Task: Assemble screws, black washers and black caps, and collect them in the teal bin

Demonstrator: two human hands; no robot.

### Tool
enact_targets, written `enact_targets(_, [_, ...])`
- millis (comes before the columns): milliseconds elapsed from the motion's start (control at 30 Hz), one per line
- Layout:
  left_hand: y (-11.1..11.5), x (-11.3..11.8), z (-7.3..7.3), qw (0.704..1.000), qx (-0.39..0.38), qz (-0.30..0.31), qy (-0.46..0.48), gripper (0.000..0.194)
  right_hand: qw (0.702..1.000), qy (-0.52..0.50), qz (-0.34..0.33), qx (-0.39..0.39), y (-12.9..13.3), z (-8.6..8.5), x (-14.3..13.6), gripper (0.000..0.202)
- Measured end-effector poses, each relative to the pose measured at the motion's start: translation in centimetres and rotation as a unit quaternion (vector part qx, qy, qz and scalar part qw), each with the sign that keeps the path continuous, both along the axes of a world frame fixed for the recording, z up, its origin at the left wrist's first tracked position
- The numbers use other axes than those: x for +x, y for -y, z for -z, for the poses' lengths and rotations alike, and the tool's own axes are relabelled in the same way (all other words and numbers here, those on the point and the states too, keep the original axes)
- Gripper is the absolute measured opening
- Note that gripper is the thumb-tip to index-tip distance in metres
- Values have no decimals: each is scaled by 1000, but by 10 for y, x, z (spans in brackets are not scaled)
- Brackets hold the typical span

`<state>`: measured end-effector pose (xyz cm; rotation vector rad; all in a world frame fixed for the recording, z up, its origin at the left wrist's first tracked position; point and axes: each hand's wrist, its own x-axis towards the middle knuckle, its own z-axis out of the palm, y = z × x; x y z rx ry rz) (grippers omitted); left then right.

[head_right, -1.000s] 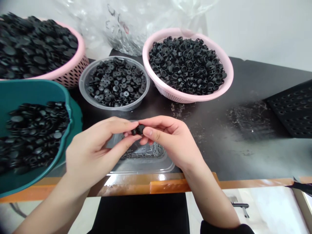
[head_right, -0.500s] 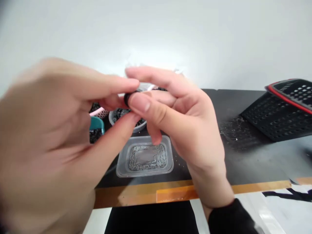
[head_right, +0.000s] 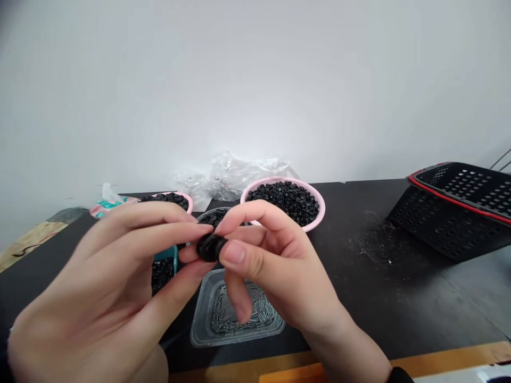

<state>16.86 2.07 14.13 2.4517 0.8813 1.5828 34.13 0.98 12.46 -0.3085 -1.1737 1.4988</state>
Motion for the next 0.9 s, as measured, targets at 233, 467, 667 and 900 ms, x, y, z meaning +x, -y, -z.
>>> enact_targets(233, [-10, 2, 2, 999, 7, 35, 8, 25, 997, 1, 76, 15, -3, 4, -4, 5])
enact_targets(467, [-19, 3, 6, 996, -24, 76, 48, 31, 985, -3, 169, 42, -6, 4, -11, 7])
enact_targets(667, [-21, 4, 11, 993, -37, 83, 70, 37, 972, 3, 221, 80, -8, 10, -10, 17])
enact_targets(900, [-21, 3, 13, 993, -41, 88, 71, 35, 983, 9, 177, 47, -6, 8, -5, 19])
